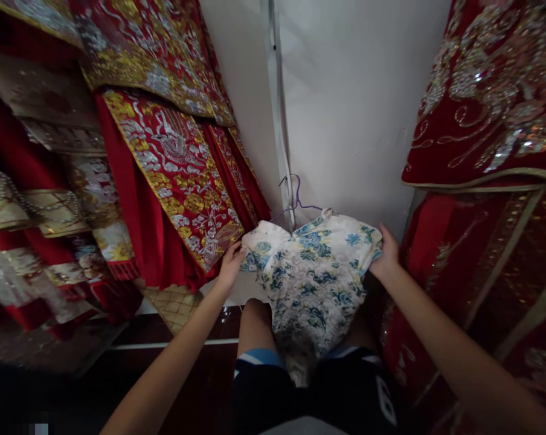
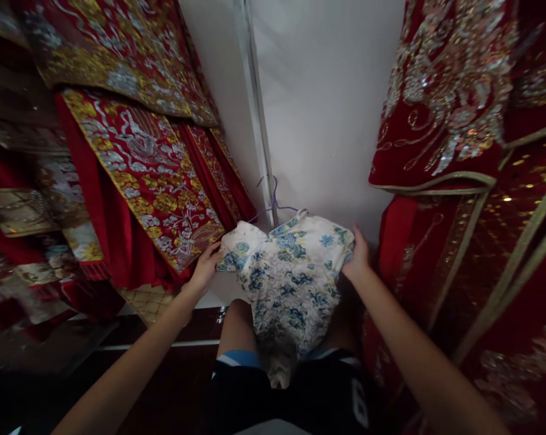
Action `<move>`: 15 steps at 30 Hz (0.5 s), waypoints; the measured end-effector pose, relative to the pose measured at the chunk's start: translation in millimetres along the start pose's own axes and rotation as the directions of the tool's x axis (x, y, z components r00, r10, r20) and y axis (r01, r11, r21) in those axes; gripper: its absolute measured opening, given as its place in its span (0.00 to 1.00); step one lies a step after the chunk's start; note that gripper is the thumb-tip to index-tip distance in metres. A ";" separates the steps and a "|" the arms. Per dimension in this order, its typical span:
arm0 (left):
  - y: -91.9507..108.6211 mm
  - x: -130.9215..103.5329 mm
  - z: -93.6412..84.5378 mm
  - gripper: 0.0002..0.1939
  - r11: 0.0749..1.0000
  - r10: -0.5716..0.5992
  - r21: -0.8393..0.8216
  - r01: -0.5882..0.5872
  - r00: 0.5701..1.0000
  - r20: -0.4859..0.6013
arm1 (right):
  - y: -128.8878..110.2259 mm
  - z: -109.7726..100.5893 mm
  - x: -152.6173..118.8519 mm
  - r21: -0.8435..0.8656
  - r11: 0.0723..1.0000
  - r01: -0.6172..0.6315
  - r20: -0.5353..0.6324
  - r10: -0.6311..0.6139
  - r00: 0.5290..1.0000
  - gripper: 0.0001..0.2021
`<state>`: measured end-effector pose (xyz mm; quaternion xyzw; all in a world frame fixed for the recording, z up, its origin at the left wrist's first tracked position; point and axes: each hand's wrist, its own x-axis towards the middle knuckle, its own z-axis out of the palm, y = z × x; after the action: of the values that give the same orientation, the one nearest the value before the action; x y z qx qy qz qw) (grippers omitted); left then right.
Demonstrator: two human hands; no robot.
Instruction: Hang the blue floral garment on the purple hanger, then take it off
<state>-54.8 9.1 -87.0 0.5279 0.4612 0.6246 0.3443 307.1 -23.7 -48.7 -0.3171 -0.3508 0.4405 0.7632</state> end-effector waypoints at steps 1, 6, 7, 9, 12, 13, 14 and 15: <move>2.0 -5.3 2.0 0.29 1.000 0.004 -0.002 -0.004 1.000 -0.004 | 0.4 -3.2 0.8 0.026 0.998 -0.065 -0.022 0.065 0.998 0.22; 33.2 -9.1 21.2 0.31 0.989 0.117 -0.082 -0.122 0.991 -0.071 | -12.8 -9.3 2.3 0.025 0.996 -0.089 -0.111 0.091 0.990 0.10; 41.5 -5.1 23.7 0.32 0.984 0.145 -0.097 -0.149 0.988 -0.052 | -18.4 -7.9 2.9 0.043 0.996 -0.083 -0.128 0.088 0.988 0.10; 58.5 4.4 25.7 0.33 0.973 0.223 -0.068 -0.222 0.974 0.021 | -30.3 -4.0 3.0 0.109 0.989 -0.096 -0.156 0.113 0.981 0.14; 82.3 12.4 25.4 0.37 0.875 0.421 0.202 -0.441 0.897 0.134 | -42.2 1.1 -7.3 0.196 0.980 -0.041 -0.209 0.082 0.974 0.16; 88.6 11.5 26.0 0.39 0.787 0.493 0.329 -0.521 0.853 0.172 | -42.9 1.9 -15.6 0.207 0.978 0.015 -0.245 0.037 0.969 0.16; 93.1 8.8 27.6 0.42 0.675 0.553 0.443 -0.589 0.802 0.223 | -41.7 2.0 -26.9 0.203 0.975 0.088 -0.295 -0.025 0.955 0.15; 95.3 4.5 30.3 0.45 0.557 0.596 0.524 -0.645 0.749 0.289 | -38.8 1.7 -41.1 0.178 0.971 0.158 -0.337 -0.091 0.937 0.14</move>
<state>-20.7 -12.5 4.6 0.7597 0.4028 0.5066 -0.0635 308.2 -76.2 -27.5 -0.2834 -0.1924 0.3660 0.8653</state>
